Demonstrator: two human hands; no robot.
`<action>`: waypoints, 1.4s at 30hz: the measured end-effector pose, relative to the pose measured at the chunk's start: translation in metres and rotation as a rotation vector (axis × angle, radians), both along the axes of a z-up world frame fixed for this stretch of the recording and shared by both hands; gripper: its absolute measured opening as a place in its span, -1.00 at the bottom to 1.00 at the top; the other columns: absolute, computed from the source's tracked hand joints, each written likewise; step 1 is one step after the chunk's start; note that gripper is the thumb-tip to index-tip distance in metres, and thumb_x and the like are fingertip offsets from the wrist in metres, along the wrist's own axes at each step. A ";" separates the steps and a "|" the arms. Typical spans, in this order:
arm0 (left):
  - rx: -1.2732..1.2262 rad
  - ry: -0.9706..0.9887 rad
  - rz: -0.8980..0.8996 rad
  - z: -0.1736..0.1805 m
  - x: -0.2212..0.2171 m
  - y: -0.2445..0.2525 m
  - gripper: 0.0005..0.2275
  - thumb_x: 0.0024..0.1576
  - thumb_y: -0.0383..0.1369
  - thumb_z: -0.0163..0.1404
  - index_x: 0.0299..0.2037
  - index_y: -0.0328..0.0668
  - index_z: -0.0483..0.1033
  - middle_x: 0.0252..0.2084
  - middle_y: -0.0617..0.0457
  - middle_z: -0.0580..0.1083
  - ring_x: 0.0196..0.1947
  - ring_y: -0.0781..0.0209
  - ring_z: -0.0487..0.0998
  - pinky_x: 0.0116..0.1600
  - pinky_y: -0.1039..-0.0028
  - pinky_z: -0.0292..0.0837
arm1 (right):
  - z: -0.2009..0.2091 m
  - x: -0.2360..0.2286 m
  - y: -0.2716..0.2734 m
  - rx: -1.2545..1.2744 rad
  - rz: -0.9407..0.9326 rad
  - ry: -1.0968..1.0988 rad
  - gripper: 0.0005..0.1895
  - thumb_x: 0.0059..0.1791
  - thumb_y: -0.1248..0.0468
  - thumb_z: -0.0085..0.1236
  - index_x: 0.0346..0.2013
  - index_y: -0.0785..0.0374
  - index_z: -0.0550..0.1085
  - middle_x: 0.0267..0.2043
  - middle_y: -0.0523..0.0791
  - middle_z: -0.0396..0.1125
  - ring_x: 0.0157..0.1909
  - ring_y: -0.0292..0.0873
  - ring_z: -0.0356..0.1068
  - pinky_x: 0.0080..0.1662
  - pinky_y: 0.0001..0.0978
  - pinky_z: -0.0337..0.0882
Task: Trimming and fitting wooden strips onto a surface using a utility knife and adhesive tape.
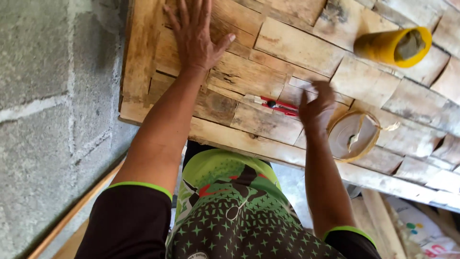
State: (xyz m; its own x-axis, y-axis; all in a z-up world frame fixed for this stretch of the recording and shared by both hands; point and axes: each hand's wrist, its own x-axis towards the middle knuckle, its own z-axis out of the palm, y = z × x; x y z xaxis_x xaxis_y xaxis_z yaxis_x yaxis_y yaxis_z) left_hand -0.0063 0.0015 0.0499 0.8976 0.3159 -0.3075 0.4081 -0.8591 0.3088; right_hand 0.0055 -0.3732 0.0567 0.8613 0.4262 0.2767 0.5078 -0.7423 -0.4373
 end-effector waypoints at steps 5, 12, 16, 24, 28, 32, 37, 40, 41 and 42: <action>-0.001 0.018 -0.004 0.004 0.001 -0.002 -0.08 0.28 0.46 -0.19 0.61 0.04 -0.26 0.68 0.03 -0.22 0.65 -0.19 -0.34 0.58 -0.29 -0.62 | -0.018 0.026 -0.021 -0.013 -0.406 -0.009 -0.79 0.02 0.36 0.34 -0.08 0.29 0.54 -0.18 0.01 0.40 -0.18 0.03 0.40 -0.12 -0.12 0.41; 0.026 0.014 0.009 0.004 0.002 -0.002 -0.07 0.27 0.44 -0.16 0.62 0.05 -0.27 0.69 0.08 -0.23 0.66 -0.19 -0.35 0.59 -0.29 -0.65 | -0.036 0.023 -0.016 0.025 -0.521 -0.057 -0.89 0.00 0.34 0.36 -0.21 0.26 0.60 -0.25 -0.03 0.44 -0.25 -0.05 0.47 -0.17 -0.13 0.44; 0.038 0.077 -0.007 0.016 0.002 -0.003 -0.08 0.27 0.47 -0.25 0.63 0.10 -0.27 0.69 0.08 -0.26 0.67 -0.18 -0.38 0.60 -0.29 -0.64 | -0.040 0.025 -0.010 0.196 -0.538 -0.008 -0.89 0.02 0.35 0.30 -0.18 0.29 0.58 -0.20 -0.01 0.43 -0.26 -0.12 0.51 -0.23 -0.25 0.52; 0.087 0.118 -0.022 0.016 0.004 -0.001 -0.01 0.16 0.52 -0.39 0.63 0.03 -0.29 0.69 0.06 -0.26 0.66 -0.11 -0.36 0.56 -0.30 -0.61 | -0.044 0.026 -0.015 0.220 -0.549 0.001 -0.93 0.01 0.36 0.33 -0.24 0.29 0.64 -0.24 -0.01 0.45 -0.30 -0.12 0.48 -0.24 -0.26 0.49; 0.120 0.084 -0.020 0.010 -0.001 0.000 0.01 0.18 0.55 -0.40 0.62 -0.03 -0.29 0.69 0.07 -0.25 0.67 -0.08 -0.34 0.58 -0.26 -0.58 | -0.049 0.026 -0.018 0.200 -0.533 -0.020 -0.93 0.00 0.34 0.36 -0.24 0.28 0.65 -0.25 -0.02 0.46 -0.31 -0.11 0.46 -0.24 -0.24 0.47; 0.142 0.004 -0.001 -0.008 -0.002 0.000 -0.16 0.31 0.39 -0.35 0.61 0.04 -0.27 0.68 0.07 -0.24 0.68 -0.02 -0.31 0.61 -0.24 -0.57 | -0.043 0.018 -0.010 0.156 -0.499 -0.095 -0.94 0.01 0.38 0.33 -0.24 0.25 0.60 -0.25 -0.04 0.43 -0.30 -0.09 0.41 -0.22 -0.21 0.42; 0.128 -0.077 -0.035 -0.013 0.001 -0.008 -0.34 0.47 0.19 -0.36 0.63 0.05 -0.23 0.68 0.04 -0.23 0.67 -0.02 -0.30 0.65 -0.20 -0.54 | -0.031 0.012 0.002 0.014 -0.446 -0.162 -0.82 0.03 0.38 0.34 -0.11 0.17 0.54 -0.13 -0.06 0.39 -0.12 -0.04 0.38 -0.01 -0.10 0.35; 0.071 -0.079 -0.124 -0.005 0.006 -0.024 -0.34 0.49 0.14 -0.37 0.63 -0.06 -0.22 0.67 -0.03 -0.26 0.66 -0.12 -0.34 0.62 -0.22 -0.52 | -0.027 0.008 -0.001 -0.074 -0.450 -0.162 -0.72 -0.02 0.37 0.34 -0.03 0.14 0.54 -0.02 -0.07 0.37 0.07 0.02 0.35 0.08 -0.01 0.28; 0.057 -0.084 -0.134 0.003 0.010 -0.031 -0.32 0.46 0.15 -0.37 0.63 -0.09 -0.22 0.66 -0.03 -0.27 0.65 -0.11 -0.34 0.62 -0.22 -0.51 | -0.026 0.011 0.000 -0.080 -0.468 -0.152 -0.70 -0.04 0.36 0.34 -0.03 0.15 0.53 0.01 -0.06 0.37 0.09 0.04 0.34 0.08 0.03 0.25; 0.043 -0.089 -0.144 0.011 0.015 -0.038 -0.30 0.44 0.15 -0.37 0.63 -0.11 -0.21 0.65 -0.04 -0.28 0.65 -0.11 -0.35 0.62 -0.21 -0.51 | -0.025 0.014 0.001 -0.086 -0.485 -0.142 -0.68 -0.05 0.35 0.35 -0.02 0.15 0.53 0.05 -0.06 0.37 0.12 0.05 0.32 0.08 0.06 0.22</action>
State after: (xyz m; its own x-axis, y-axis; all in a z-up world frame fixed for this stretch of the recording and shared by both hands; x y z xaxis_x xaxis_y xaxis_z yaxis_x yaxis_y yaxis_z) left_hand 0.0085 -0.0361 0.0607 0.9577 0.1929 -0.2137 0.2523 -0.9198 0.3004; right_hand 0.0193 -0.3720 0.0316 0.9221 0.0132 0.3867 0.1459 -0.9375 -0.3159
